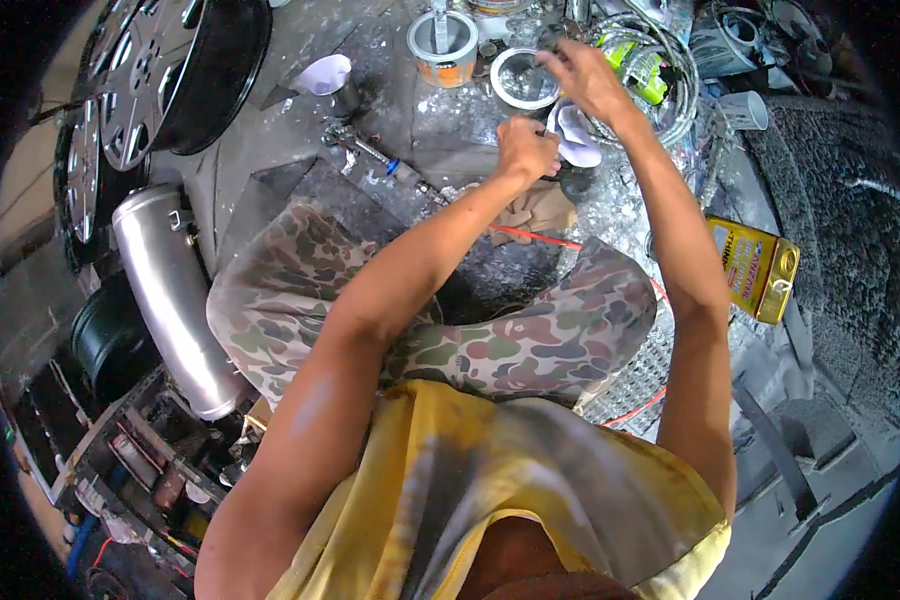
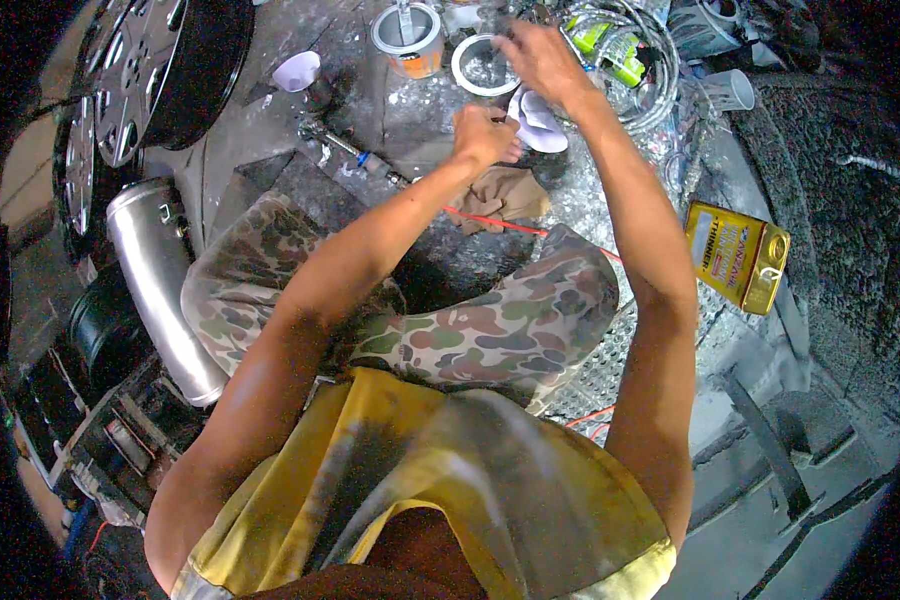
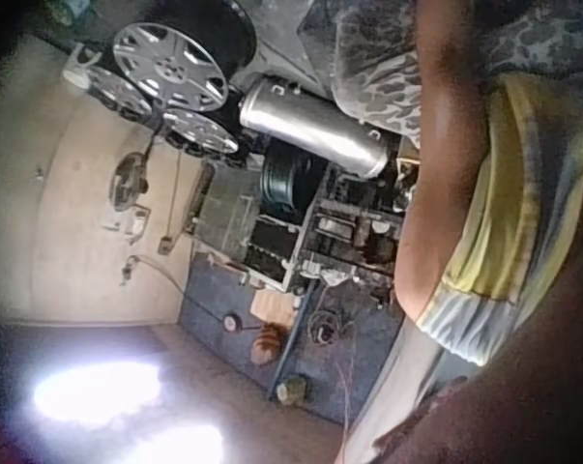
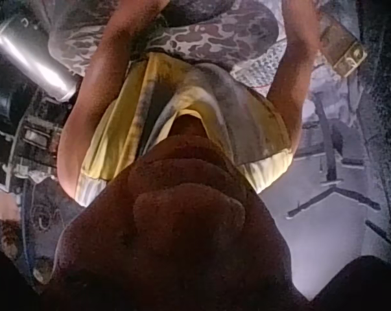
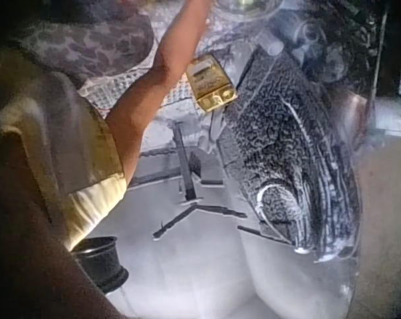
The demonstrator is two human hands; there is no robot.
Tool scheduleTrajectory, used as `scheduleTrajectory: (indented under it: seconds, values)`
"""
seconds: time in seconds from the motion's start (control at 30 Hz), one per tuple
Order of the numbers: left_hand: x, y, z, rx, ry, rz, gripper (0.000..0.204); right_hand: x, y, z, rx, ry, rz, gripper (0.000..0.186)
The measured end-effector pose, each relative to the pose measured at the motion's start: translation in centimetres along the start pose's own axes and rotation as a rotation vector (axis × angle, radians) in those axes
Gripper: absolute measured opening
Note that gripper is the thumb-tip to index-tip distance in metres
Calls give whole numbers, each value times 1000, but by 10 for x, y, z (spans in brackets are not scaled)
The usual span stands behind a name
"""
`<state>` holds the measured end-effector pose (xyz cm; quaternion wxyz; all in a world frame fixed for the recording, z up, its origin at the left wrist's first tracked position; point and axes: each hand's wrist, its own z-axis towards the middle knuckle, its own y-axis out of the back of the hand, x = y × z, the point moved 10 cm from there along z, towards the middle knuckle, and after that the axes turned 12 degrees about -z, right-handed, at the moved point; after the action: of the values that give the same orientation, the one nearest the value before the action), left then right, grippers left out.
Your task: The person uses a spray gun to apply paint to a car wheel rim, luego pauses to mix paint components in a small cup, and continues spraying the rim.
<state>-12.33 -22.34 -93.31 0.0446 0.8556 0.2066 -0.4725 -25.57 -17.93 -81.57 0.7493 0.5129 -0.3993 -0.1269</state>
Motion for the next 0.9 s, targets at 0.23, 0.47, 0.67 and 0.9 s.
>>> scheduleTrajectory:
  seconds: [0.23,0.47,0.67,0.9]
  values:
    - [3,4,3,-41,7,-82,16,-27,15,-55,-29,-80,49,45]
    - [-18,0,-1,-1,-183,192,15,-60,-5,-108,-3,-241,99,26]
    - [-45,-11,-21,48,-474,560,52,-128,-18,-129,-219,-475,211,27]
    - [-34,-42,-25,367,-310,956,73,-100,-19,-123,-123,-447,205,21]
